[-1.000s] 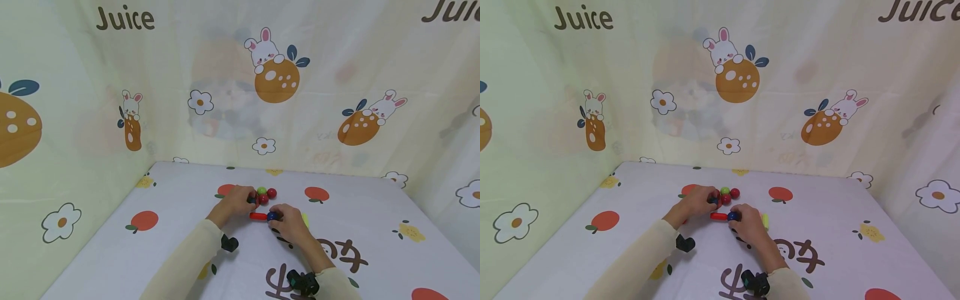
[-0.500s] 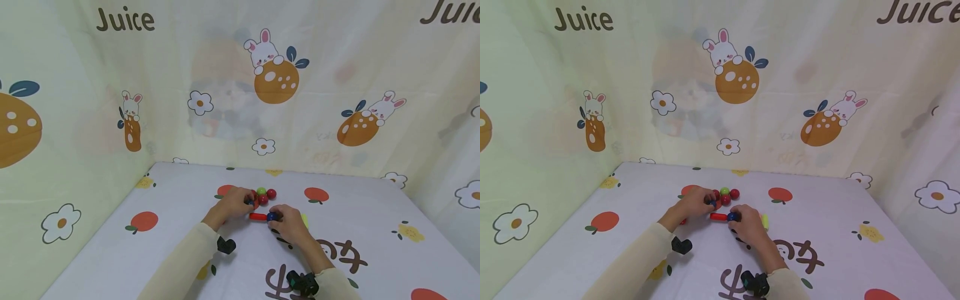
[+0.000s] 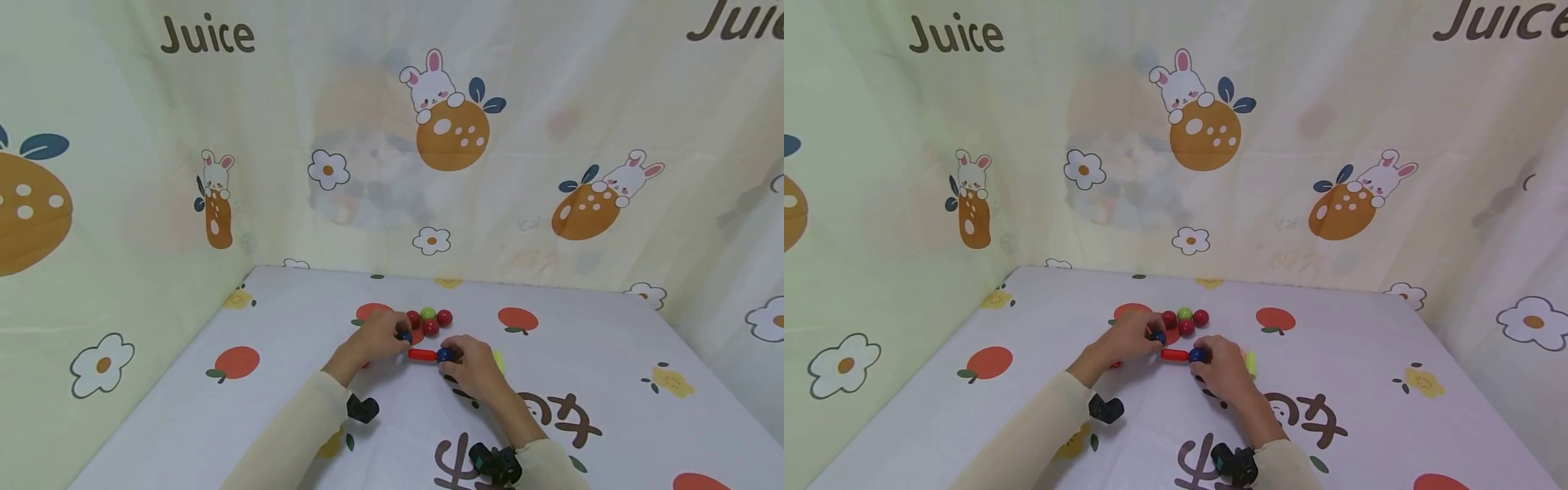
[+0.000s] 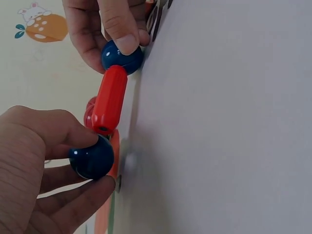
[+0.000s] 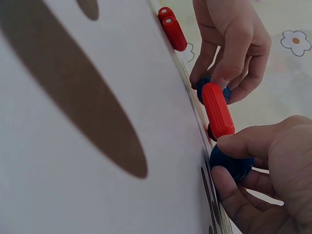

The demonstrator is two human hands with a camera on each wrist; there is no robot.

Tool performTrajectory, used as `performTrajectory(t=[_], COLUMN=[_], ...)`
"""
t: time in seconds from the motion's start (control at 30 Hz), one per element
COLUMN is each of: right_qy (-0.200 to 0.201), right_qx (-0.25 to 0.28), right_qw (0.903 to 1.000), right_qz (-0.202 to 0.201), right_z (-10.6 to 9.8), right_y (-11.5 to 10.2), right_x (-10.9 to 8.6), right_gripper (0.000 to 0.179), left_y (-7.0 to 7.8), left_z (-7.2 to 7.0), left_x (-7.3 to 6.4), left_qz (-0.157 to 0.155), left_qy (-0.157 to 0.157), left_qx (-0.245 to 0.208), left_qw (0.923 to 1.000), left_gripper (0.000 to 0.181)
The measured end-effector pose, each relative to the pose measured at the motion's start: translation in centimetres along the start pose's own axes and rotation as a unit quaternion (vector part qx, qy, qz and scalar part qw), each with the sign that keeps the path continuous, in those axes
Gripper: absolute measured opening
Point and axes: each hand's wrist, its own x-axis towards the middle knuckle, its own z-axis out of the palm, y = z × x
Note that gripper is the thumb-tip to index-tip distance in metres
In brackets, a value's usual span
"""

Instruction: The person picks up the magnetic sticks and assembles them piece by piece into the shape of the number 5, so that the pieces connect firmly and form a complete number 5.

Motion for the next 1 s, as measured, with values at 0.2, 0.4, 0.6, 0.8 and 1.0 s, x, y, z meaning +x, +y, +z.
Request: performTrajectory(t=[0.2, 0.4, 0.6, 0.8, 1.0], right_qy=[0.003, 0.006, 0.009, 0.009, 0.011], right_qx=[-0.004, -0.006, -0.008, -0.009, -0.012], right_qw=[1.0000, 0.9999, 0.9999, 0.9998, 0.9998], right_qz=[0.004, 0.007, 0.012, 0.015, 0.012], right_z=[0.1, 0.1, 0.2, 0.2, 0.2], right_y=[0.0, -0.2, -0.2, -0.2, -0.2], right_x=[0.0, -0.1, -0.1, -0.1, -0.1], right_gripper=[0.037, 0.038, 0.039, 0.039, 0.040], left_y=[-0.3, -0.6, -0.9, -1.0, -1.1], left_z=[0.1, 0.3, 0.4, 0.4, 0.5], left_x=[-0.6, -1.0, -1.2, -1.4, -1.5], left_qz=[0.015, 0.025, 0.035, 0.048, 0.048], left_qy=[0.002, 0.006, 0.013, 0.009, 0.005], left_qx=[-0.009, -0.009, 0.000, 0.009, 0.008], left_qw=[0.9998, 0.9996, 0.9993, 0.9988, 0.9988], left_gripper=[0.019, 0.025, 0.026, 0.026, 0.024])
